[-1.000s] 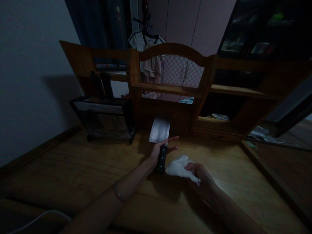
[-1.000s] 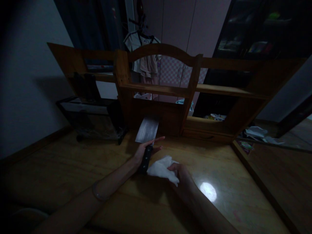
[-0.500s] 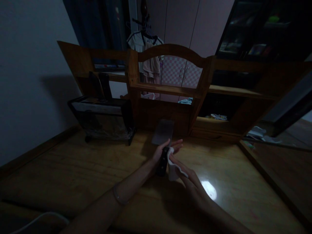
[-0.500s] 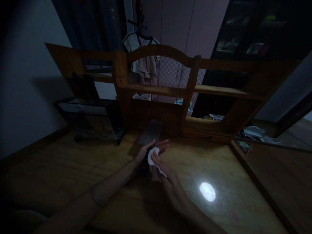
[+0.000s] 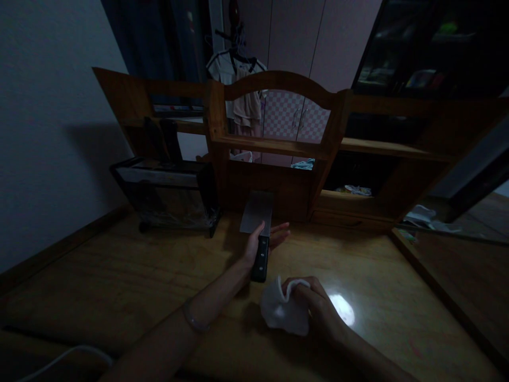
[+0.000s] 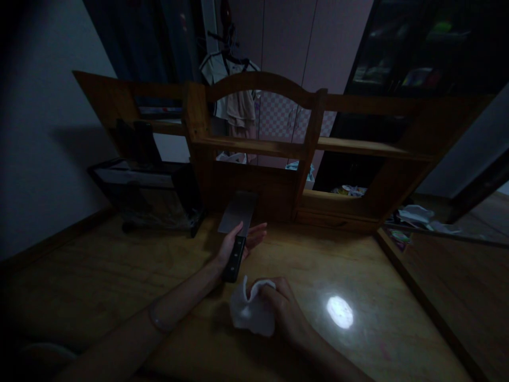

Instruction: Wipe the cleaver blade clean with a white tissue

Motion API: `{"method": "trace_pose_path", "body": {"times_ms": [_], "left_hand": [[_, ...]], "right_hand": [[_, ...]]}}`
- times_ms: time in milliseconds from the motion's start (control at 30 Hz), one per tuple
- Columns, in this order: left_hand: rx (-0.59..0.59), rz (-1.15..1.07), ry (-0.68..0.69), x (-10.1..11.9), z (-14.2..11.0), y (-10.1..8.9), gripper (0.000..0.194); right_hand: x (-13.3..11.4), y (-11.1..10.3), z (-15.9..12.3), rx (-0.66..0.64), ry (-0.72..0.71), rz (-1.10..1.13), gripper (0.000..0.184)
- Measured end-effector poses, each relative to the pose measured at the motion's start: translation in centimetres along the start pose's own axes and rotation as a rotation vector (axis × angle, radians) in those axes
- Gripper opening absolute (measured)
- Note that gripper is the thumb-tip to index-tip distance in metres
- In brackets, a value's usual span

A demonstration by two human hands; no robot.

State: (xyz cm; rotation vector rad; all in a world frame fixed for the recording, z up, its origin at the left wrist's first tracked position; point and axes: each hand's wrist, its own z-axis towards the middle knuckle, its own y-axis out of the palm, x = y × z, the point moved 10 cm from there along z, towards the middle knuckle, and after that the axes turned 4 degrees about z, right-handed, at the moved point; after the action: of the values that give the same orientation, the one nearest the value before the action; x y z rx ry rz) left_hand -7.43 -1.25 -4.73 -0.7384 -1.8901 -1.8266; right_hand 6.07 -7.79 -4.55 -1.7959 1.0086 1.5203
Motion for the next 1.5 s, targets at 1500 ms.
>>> {"method": "trace_pose_path", "body": {"times_ms": [1500], "left_hand": [[-0.095, -0.069, -0.047, -0.9, 0.4, 1.0, 0.064]], "right_hand": [[-5.4, 1.6, -1.4, -0.113, -0.261, -0.150, 0.032]]}}
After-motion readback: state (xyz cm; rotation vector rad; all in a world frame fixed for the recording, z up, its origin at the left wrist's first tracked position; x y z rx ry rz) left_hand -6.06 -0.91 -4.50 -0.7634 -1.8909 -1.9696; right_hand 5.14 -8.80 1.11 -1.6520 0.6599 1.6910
